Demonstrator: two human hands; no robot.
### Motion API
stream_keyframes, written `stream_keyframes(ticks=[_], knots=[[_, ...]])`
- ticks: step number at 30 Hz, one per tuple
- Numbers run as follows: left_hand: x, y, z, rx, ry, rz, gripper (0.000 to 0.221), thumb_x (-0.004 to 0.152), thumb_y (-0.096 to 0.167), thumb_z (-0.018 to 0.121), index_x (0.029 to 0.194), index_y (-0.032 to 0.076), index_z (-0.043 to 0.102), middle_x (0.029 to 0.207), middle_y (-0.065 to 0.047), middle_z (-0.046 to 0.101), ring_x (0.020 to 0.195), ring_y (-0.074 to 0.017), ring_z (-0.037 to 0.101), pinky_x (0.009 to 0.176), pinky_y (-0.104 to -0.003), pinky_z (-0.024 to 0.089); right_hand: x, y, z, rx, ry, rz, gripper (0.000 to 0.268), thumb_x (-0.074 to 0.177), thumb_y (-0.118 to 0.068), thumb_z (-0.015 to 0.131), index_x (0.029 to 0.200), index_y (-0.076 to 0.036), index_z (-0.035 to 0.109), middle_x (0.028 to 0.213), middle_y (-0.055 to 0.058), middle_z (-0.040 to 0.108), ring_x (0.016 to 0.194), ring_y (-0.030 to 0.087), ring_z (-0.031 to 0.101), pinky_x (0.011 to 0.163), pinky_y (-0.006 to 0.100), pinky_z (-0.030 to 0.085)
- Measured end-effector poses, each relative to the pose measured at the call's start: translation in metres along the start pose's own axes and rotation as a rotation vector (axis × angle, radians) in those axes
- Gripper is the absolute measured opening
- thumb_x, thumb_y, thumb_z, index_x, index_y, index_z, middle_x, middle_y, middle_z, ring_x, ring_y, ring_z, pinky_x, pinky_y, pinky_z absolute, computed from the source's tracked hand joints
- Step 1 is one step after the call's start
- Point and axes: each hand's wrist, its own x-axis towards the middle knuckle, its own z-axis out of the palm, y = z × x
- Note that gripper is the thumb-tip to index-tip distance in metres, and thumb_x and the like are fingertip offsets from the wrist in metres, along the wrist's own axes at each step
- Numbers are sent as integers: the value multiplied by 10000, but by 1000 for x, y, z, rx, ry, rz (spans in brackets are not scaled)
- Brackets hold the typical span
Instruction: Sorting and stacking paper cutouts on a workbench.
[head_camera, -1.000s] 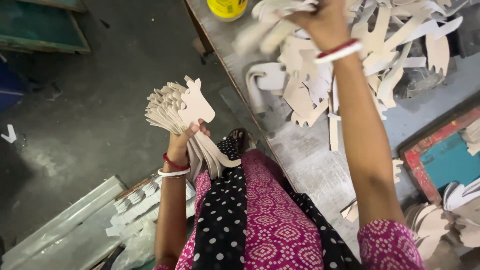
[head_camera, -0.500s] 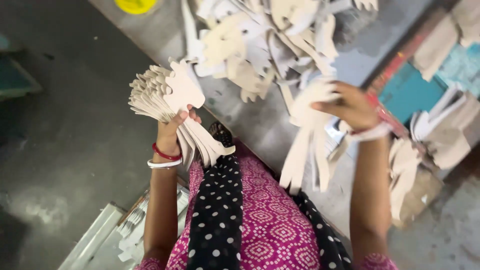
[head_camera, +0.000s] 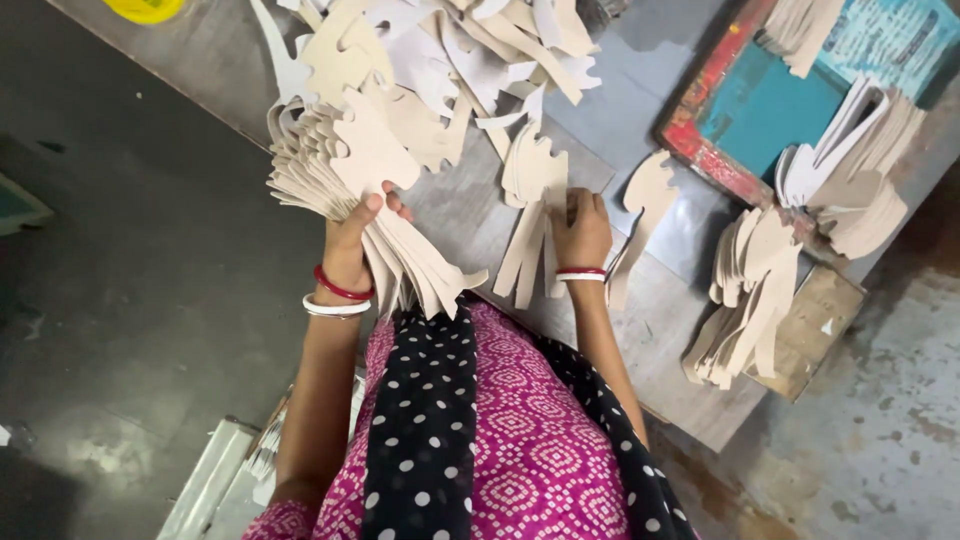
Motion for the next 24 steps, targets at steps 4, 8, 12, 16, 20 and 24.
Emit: stream_keyframes(ticks=[4,8,12,16,20,24], knots=[[0,-8,4,42,1,-24,337,924,131,770,1196,7,614,1093,-85,650,958,-218,649,861,-385,586,-8,6,4,-95,192,-134,194,887,-152,782,1009,-52,669,931,155,696,851,327,658,731,418,526],[-1,-12,15,44,-9,-66,338,922,121,759,1202,3,613,1097,-87,652,963,-210,649,864,-383,588,-9,17,-29,617,147,171,157,1019,-189,716,1056,-55,642,864,82,712,669,154,682,588,310,549],[0,-16,15,27,-23,-84,323,932,111,750,1199,-9,614,1098,-89,650,966,-209,651,872,-379,588,-2,54,-73,893,435,506,208,971,-209,765,1042,-72,625,785,88,697,541,157,599,469,320,478],[1,-16,14,44,-24,-94,298,940,100,750,1180,-16,616,1093,-95,652,958,-217,653,859,-383,588,-5,74,-79,-194,268,367,365,885,-301,867,1057,-44,673,780,122,720,680,303,654,624,452,502],[0,-16,11,68,4,-122,284,937,104,749,1168,-17,636,1033,-105,669,926,-228,672,851,-378,592,-16,43,-54,-359,459,85,307,895,-279,843,1038,-53,693,1009,177,668,932,372,641,822,473,489],[4,-19,7,87,39,-141,287,917,111,758,1152,-16,651,1003,-99,694,904,-223,694,837,-376,598,-12,-2,10,-472,230,-217,504,694,-369,825,1002,5,684,1143,230,667,1044,414,607,836,506,442]])
